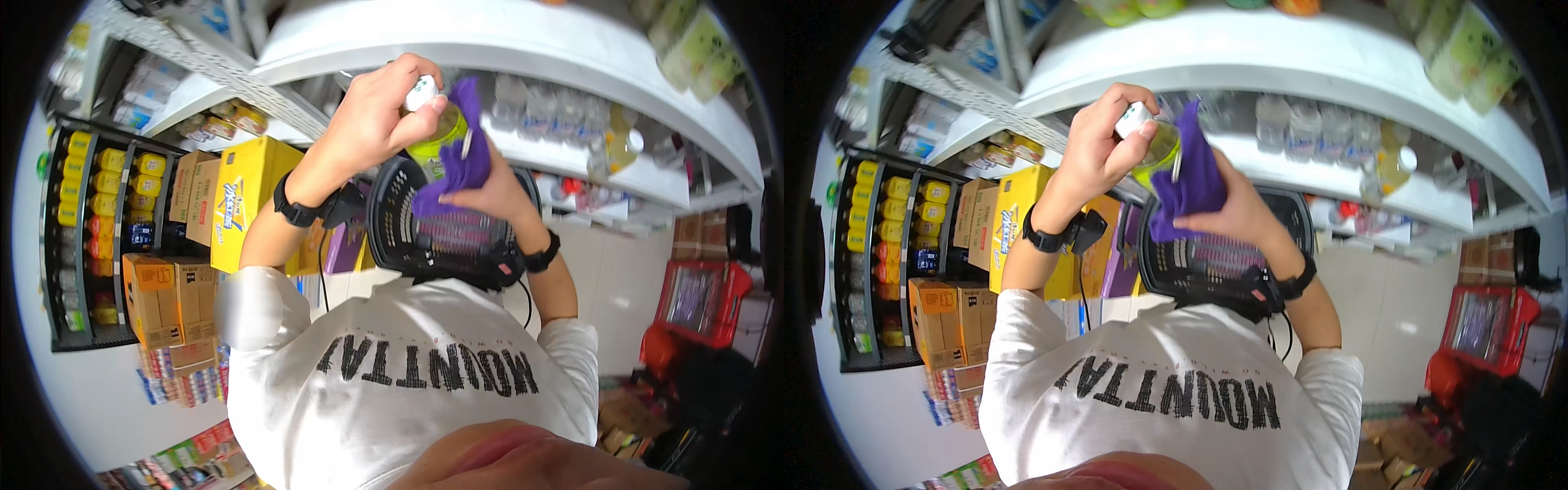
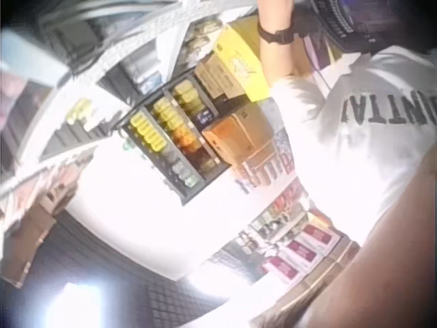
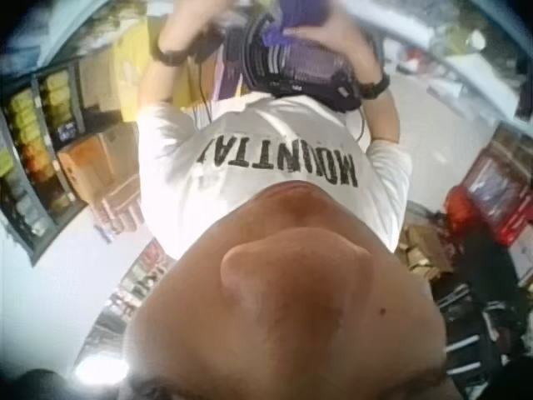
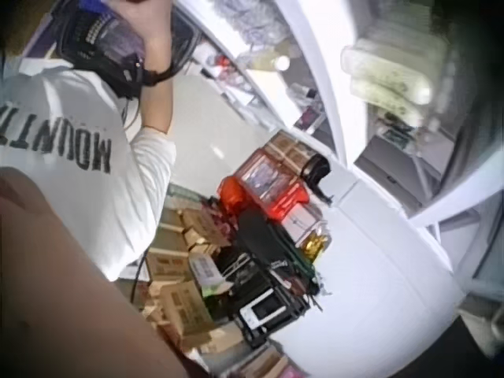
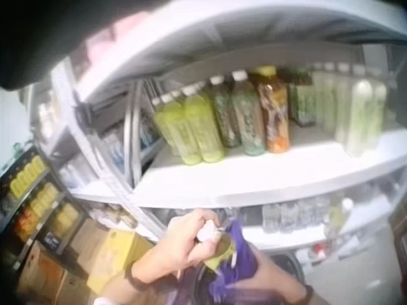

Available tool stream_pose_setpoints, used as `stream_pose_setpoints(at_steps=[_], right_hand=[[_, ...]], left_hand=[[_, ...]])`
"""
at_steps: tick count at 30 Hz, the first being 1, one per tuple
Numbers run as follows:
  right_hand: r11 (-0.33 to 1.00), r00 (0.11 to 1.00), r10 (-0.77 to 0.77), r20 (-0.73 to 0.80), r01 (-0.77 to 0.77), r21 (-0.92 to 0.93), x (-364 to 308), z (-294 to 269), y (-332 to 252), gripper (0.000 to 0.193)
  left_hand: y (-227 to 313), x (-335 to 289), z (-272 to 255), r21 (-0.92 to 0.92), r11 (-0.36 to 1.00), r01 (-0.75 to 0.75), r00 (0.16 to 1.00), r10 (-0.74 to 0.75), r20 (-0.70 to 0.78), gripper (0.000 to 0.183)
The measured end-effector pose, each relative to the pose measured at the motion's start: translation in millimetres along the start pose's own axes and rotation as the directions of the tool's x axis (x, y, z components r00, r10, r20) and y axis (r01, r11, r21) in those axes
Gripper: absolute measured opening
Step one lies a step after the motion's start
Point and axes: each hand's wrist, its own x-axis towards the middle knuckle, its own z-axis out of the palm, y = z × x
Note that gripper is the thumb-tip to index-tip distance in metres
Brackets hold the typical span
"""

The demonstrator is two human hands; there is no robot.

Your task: The person picks up bottles of juice from a black basket and places them onto a white shelf. They wipe the shelf with a purple cloth between placements. The person handles the bottles one at a time, arranging them in a row.

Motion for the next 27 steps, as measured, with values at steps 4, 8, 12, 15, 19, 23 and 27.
stream_pose_setpoints(at_steps=[4, 8, 12, 15, 19, 23, 27], right_hand=[[0.955, 0.971, -0.223, 0.085, 0.235, -0.181, 14.0, 29.2, 7.8, 0.097], [0.809, 0.871, -0.479, 0.112, 0.487, -0.33, 37.6, 56.7, -16.7, 0.096], [0.928, 0.941, -0.338, -0.016, 0.331, -0.171, 40.0, 74.2, -19.3, 0.099], [0.83, 0.94, -0.34, 0.007, 0.304, -0.468, 39.4, 66.9, -20.0, 0.084], [0.763, 0.955, -0.297, -0.02, 0.225, -0.606, 33.9, 46.9, -2.1, 0.053], [0.728, 0.943, -0.331, -0.043, 0.227, -0.647, 17.4, 35.5, -15.5, 0.044], [0.718, 0.949, -0.303, -0.091, 0.165, -0.676, 3.1, 23.4, -23.7, 0.046]], left_hand=[[4.9, -28.3, -36.6, 0.05, 0.998, -0.033, 0.997, 0.036, -0.069, 0.026], [-0.9, -51.7, -36.0, 0.225, 0.959, -0.173, 0.983, 0.182, -0.023, 0.029], [13.2, -40.6, -67.7, 0.074, 0.997, 0.031, 0.999, -0.028, -0.044, 0.033], [16.0, -10.3, -105.2, 0.306, 0.945, -0.113, 0.97, 0.172, -0.172, 0.025], [11.1, 38.8, -159.7, 0.497, 0.86, -0.112, 0.941, 0.253, -0.227, 0.031], [-23.7, 85.5, -203.3, 0.53, 0.848, 0.012, 0.959, 0.141, -0.247, 0.032], [-72.2, 126.0, -213.8, 0.657, 0.754, 0.02, 0.973, 0.135, -0.186, 0.037]])
